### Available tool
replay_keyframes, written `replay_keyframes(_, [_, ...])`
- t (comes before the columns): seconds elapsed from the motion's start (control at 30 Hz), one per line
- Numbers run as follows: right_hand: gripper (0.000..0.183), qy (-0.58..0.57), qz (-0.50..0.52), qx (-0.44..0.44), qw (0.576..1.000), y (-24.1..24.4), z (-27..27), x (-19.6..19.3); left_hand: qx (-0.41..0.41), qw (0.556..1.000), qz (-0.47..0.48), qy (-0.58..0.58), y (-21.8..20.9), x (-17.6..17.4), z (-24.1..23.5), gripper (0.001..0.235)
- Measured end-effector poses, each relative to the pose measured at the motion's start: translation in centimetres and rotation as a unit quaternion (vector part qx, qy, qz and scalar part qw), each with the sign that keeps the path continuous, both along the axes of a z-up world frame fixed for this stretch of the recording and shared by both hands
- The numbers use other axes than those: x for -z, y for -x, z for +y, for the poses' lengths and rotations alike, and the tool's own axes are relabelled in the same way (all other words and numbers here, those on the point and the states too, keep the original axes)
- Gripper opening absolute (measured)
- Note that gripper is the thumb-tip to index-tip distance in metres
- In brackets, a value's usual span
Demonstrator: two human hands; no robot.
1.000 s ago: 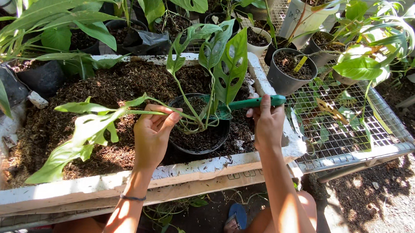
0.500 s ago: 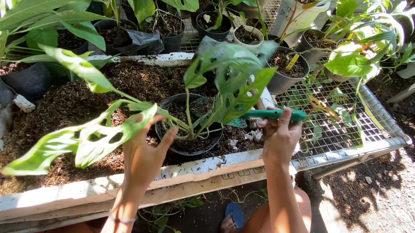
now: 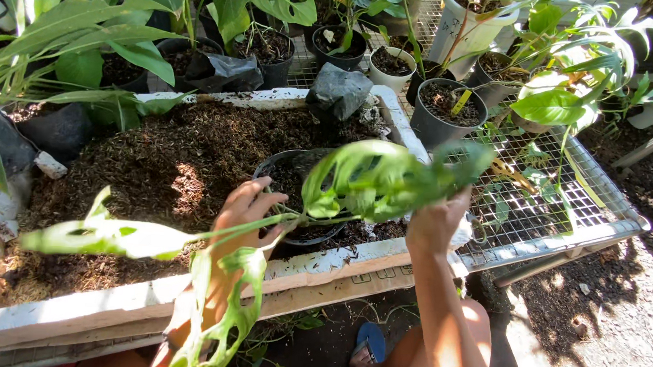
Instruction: The person uses a green trowel to scoop soil from a white bin into a black plastic pot, positioning a Monstera plant inside and pressing the soil down by hand.
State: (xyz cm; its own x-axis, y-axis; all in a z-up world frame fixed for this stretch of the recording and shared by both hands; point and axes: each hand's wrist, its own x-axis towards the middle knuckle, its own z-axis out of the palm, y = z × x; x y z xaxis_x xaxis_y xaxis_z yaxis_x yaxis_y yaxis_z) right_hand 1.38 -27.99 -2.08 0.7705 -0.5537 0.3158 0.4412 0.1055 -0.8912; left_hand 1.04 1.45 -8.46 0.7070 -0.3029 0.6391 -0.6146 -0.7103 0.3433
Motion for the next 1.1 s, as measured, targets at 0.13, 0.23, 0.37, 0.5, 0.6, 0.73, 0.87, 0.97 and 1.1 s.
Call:
replay_keyframes(0.13, [0.033,-0.035,-0.023,-0.063,0.997,-2.4,1.0,0.9,-0.06,0.998,0.014,0.027,1.2,-0.9,0.1,0.043])
replay_keyframes(0.23, [0.029,-0.022,-0.021,-0.093,0.995,-3.6,1.8,0.8,-0.119,0.991,0.046,0.041,2.6,-2.1,-0.2,0.038])
replay_keyframes(0.37, [0.03,-0.004,-0.025,-0.124,0.992,-4.1,2.7,0.0,-0.149,0.985,0.071,0.041,2.9,-1.5,-0.4,0.04])
replay_keyframes(0.5, [0.028,0.025,-0.032,-0.115,0.993,-5.0,1.8,0.5,-0.167,0.981,0.087,0.035,3.5,-2.2,-0.5,0.04])
replay_keyframes(0.6, [0.024,0.076,-0.024,-0.103,0.992,-4.6,1.4,-0.9,-0.154,0.982,0.088,0.071,4.3,-3.5,-1.0,0.034])
replay_keyframes(0.73, [0.023,0.048,-0.067,-0.125,0.989,-5.4,1.3,-0.9,-0.148,0.984,0.071,0.074,4.2,-3.0,-0.9,0.032])
replay_keyframes(0.87, [0.021,0.091,-0.064,-0.118,0.987,-5.6,1.6,-0.1,-0.141,0.984,0.064,0.083,3.9,-3.0,-1.3,0.027])
replay_keyframes(0.97, [0.019,0.104,-0.066,-0.116,0.986,-4.4,1.2,-1.8,-0.12,0.989,0.028,0.084,4.1,-2.4,-1.0,0.022])
replay_keyframes(1.1, [0.017,0.078,-0.077,-0.115,0.987,-4.2,0.9,-2.8,-0.086,0.995,0.018,0.056,3.9,-1.2,-0.5,0.035])
